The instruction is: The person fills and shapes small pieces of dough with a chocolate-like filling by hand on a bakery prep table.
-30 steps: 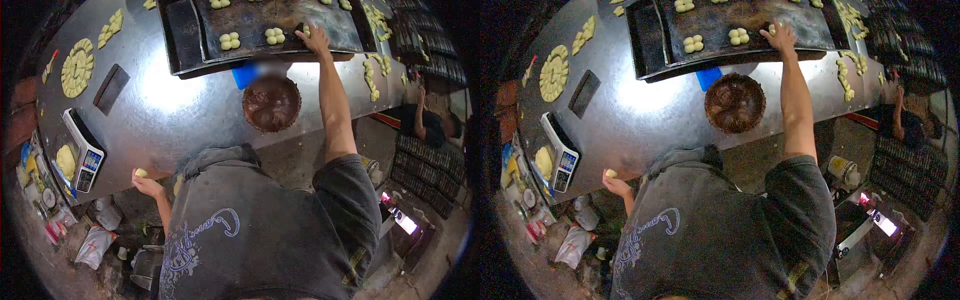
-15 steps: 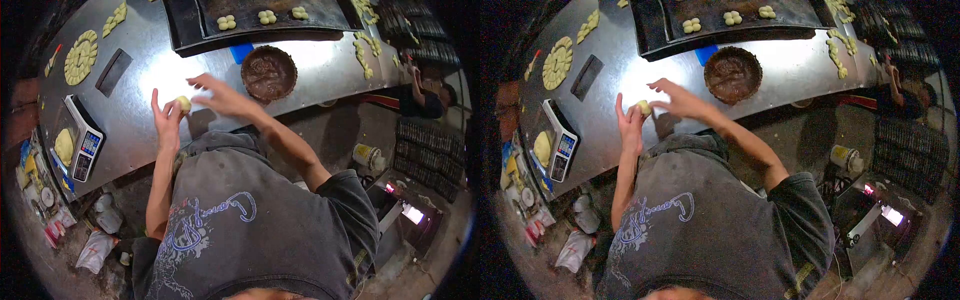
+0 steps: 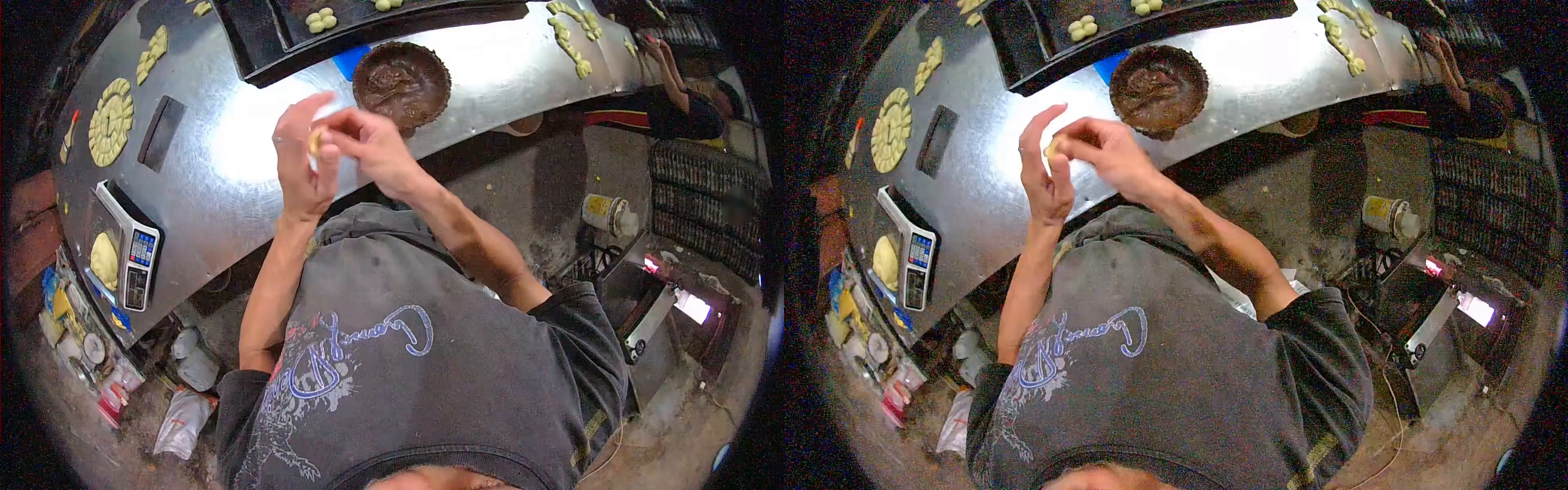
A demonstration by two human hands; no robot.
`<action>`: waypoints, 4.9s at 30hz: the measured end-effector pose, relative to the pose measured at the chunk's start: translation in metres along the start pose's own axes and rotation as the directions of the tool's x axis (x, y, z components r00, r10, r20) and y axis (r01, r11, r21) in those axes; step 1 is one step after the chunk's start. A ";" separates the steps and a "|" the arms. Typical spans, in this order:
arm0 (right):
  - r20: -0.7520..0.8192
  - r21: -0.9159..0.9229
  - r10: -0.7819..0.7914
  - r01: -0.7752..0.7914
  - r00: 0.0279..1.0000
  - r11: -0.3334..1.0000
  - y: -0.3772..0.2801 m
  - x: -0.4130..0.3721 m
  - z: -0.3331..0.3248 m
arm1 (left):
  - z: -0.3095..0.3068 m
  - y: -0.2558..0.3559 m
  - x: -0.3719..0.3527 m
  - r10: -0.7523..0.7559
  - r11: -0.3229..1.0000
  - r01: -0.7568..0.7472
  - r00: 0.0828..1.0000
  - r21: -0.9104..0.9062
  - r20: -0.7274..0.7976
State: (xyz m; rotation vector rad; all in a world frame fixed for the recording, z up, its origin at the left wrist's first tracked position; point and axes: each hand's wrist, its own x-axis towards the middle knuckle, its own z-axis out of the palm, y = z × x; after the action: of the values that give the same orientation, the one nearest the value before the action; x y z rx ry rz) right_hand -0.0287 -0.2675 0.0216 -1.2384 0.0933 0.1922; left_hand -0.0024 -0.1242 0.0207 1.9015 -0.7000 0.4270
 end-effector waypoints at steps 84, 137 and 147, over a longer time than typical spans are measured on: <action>0.327 -0.480 0.007 0.160 0.945 0.862 -0.075 -0.010 -0.039 | 0.033 0.053 -0.019 -0.715 0.630 0.600 0.696 -0.493 -0.066; 0.120 -0.953 -0.041 0.126 0.992 0.277 0.132 0.094 0.099 | -0.220 -0.170 -0.068 -0.839 0.275 0.730 0.500 -0.626 0.214; 0.381 -0.777 0.349 0.092 0.856 0.622 0.114 0.297 0.192 | -0.258 -0.323 -0.014 -0.896 0.398 0.741 0.440 -0.541 -0.057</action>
State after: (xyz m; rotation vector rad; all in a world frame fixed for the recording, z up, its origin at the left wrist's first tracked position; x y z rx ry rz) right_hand 0.2336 -0.0227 -0.0738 -2.0226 -0.4095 0.7543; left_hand 0.1979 0.2149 -0.1068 1.4208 0.4516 -0.0865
